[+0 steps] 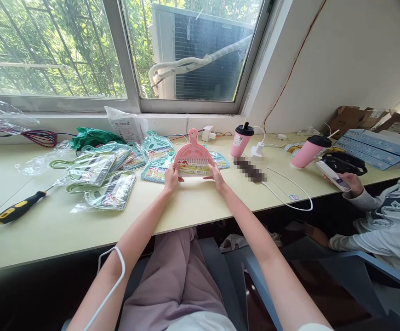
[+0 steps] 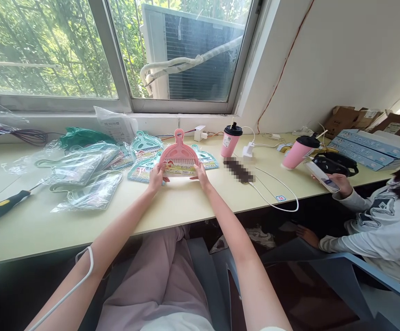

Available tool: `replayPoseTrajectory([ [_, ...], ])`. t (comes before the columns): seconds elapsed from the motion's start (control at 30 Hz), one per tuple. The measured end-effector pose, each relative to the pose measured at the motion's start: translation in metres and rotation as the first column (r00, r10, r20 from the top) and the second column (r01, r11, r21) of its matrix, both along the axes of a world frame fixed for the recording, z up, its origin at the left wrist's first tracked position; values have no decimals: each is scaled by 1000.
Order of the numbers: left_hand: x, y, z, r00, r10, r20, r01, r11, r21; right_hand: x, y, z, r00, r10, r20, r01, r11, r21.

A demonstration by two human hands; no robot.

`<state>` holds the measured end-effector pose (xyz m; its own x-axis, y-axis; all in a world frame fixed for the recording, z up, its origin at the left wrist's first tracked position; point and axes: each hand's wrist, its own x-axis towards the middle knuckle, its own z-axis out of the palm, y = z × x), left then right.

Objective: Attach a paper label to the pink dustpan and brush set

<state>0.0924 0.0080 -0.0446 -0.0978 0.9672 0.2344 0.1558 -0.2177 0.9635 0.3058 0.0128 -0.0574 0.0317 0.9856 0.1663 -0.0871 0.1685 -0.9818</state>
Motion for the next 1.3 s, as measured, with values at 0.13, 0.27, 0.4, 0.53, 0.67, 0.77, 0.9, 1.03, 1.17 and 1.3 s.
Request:
replayPoseTrajectory([
  [0.13,-1,0,2,991,-131,14,131,991,-9,1,2,-2,999,-47,22,47,998,32],
  [0.27,0,-3,9,967,-254,2,254,966,-38,7,9,-6,990,-142,-24,141,990,-16],
  [0.4,1,-6,10,963,-269,31,270,961,-58,8,11,-7,989,-150,4,150,989,18],
  [0.53,0,-4,5,957,-258,134,269,960,-73,5,10,-7,993,-119,-7,119,991,63],
  [0.67,-1,-1,0,953,-259,158,274,959,-77,4,10,-6,996,-87,-14,88,993,77],
  [0.77,-1,1,-2,949,-269,165,286,954,-88,5,8,-4,998,-65,-18,66,996,58],
  [0.9,2,0,0,947,-284,152,303,945,-124,5,8,-4,994,-109,4,109,993,50],
  [1.03,3,-3,7,937,-311,160,339,922,-188,6,9,-5,987,-154,51,153,988,31],
  [1.17,0,-6,14,917,-362,169,393,891,-228,7,9,-6,987,-152,58,150,988,41],
  [1.3,-3,-8,15,888,-424,178,456,858,-235,8,7,-4,986,-155,58,153,987,48],
])
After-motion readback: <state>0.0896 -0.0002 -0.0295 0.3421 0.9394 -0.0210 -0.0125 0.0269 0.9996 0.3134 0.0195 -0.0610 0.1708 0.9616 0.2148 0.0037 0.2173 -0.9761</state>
